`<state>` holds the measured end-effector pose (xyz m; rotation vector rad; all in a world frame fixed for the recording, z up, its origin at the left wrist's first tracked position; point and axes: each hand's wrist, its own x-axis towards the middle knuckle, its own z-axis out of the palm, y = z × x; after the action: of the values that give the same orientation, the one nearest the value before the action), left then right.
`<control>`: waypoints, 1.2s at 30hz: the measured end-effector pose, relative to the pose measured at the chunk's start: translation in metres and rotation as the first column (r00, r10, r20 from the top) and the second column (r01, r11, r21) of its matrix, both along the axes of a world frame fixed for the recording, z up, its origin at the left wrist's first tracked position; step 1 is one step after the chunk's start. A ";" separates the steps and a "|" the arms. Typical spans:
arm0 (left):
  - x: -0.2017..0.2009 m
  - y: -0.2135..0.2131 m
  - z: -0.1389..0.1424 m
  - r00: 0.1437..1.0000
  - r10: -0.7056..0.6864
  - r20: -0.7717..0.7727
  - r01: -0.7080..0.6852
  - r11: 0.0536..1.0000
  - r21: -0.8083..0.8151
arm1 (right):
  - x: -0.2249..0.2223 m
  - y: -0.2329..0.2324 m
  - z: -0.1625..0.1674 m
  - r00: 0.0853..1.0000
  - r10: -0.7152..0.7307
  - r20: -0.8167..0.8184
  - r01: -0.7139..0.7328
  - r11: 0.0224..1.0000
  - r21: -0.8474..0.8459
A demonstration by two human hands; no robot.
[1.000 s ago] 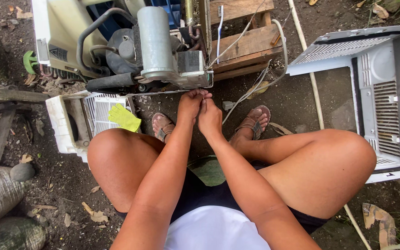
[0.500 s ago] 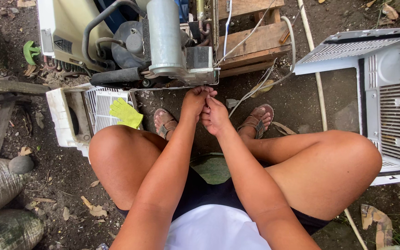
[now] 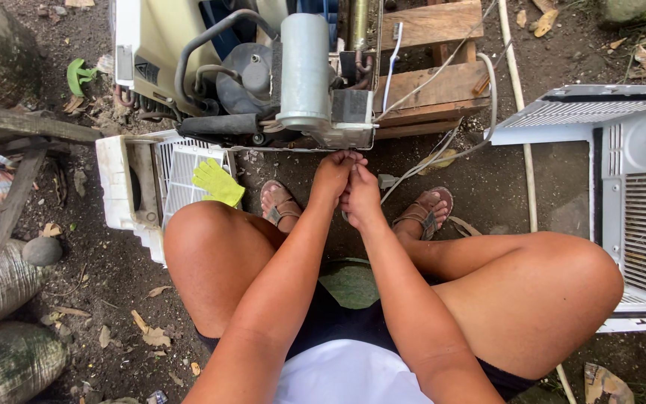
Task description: The person sits on the ground servicing a disassembled window air conditioner. They use a screwdriver to unscrew and remove fasteners from the unit's casing and coil assembly, reposition the unit, and then brush debris from the condenser coil using a toothbrush.
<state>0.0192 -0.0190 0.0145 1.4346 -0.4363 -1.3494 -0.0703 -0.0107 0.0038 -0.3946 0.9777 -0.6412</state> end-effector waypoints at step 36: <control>-0.005 0.031 0.067 0.485 -0.561 0.670 0.726 0.686 0.049 | -0.107 0.001 0.205 0.745 -0.258 -0.615 -0.569 0.237 -0.788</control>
<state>0.0140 0.0124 0.0813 1.5554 -1.7198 -1.2448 -0.1772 -0.0095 0.2088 -2.0258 1.0374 -0.8826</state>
